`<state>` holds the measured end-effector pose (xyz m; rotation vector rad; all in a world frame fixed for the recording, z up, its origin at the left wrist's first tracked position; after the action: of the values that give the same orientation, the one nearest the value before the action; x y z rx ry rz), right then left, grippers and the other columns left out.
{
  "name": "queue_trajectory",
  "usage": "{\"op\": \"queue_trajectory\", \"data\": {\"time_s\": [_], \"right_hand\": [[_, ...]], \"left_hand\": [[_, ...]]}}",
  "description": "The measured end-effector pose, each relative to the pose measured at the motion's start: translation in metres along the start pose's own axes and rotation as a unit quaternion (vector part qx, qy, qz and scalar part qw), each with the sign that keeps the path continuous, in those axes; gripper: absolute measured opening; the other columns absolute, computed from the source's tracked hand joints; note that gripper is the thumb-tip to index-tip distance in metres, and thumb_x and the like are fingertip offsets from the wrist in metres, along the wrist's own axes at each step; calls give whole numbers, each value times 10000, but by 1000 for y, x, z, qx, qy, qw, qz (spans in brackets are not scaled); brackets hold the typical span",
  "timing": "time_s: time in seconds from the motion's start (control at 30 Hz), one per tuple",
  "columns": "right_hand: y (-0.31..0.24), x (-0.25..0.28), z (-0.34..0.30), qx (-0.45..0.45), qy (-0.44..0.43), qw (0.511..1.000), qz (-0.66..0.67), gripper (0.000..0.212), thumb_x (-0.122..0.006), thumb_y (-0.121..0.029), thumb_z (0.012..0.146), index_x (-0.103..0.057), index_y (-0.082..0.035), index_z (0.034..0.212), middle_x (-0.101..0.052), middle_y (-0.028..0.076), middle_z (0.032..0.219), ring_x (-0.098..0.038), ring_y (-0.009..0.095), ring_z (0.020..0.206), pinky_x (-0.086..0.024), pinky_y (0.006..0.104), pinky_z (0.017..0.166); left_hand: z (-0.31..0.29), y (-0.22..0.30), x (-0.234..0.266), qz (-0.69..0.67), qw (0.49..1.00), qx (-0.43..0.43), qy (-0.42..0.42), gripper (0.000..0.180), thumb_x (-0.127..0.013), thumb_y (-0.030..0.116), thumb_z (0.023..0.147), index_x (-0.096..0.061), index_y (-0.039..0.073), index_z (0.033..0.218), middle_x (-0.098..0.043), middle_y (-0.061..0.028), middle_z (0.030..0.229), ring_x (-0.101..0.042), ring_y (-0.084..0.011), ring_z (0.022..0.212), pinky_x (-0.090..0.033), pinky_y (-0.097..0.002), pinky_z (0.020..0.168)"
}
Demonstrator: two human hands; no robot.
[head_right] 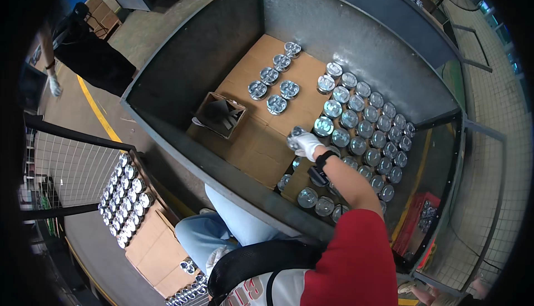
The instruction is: Inspecting metal pistons for defects and placing them into organized trays or cartons.
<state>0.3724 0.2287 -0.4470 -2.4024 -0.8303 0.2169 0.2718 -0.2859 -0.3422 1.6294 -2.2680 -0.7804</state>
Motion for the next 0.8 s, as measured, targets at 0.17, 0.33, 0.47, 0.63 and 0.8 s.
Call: {"op": "queue_trajectory", "data": {"time_s": [0.17, 0.33, 0.47, 0.63, 0.8], "right_hand": [[-11, -60, 78, 109, 30, 982, -153, 211, -567, -296, 954, -654, -152, 1081, -687, 58, 914, -656, 204, 802, -528, 370, 664], [-69, -102, 88, 250, 193, 868, -383, 247, -528, -253, 943, -680, -100, 1065, -697, 159, 1106, -660, 369, 1028, -526, 449, 875], [-28, -117, 108, 170, 156, 904, -359, 480, -662, -221, 813, -594, -66, 1262, -619, 276, 1210, -597, 427, 1131, -489, 452, 980], [-51, -57, 56, 359, 250, 770, -464, 414, -637, -226, 787, -611, -78, 1173, -602, 157, 1214, -619, 333, 1078, -518, 449, 928], [-51, 120, 43, -13, 433, 766, -475, 449, -718, -353, 791, -657, -99, 1156, -684, 139, 1170, -681, 289, 1068, -573, 405, 859]], "left_hand": [[-1, -4, 7, 13, 1000, 10, 21, 277, -566, 224, 1022, -627, 24, 1203, -713, -98, 1029, -683, -161, 831, -557, -281, 740], [-4, 2, 10, 103, 993, 15, 50, 278, -569, 228, 1021, -630, 33, 1210, -719, -104, 1049, -688, -172, 831, -555, -289, 760], [1, -16, 23, 45, 997, 28, 52, 258, -582, 216, 1014, -638, 48, 1201, -714, -102, 1025, -690, -194, 820, -565, -308, 748], [-4, -25, 9, 43, 996, 54, 48, 254, -584, 214, 1013, -639, 50, 1199, -712, -102, 1019, -690, -198, 818, -567, -313, 744], [8, -12, -11, 40, 996, 72, 39, 249, -585, 211, 1012, -641, 53, 1196, -710, -102, 1014, -690, -201, 815, -570, -318, 740]]}}
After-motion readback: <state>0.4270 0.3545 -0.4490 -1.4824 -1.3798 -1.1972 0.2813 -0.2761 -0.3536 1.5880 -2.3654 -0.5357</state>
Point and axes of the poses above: each hand's wrist, its own z-axis towards the middle knuckle, its own x-axis out of the back of the hand, y = z × x, the point moved 10 cm from there along z, towards the middle knuckle
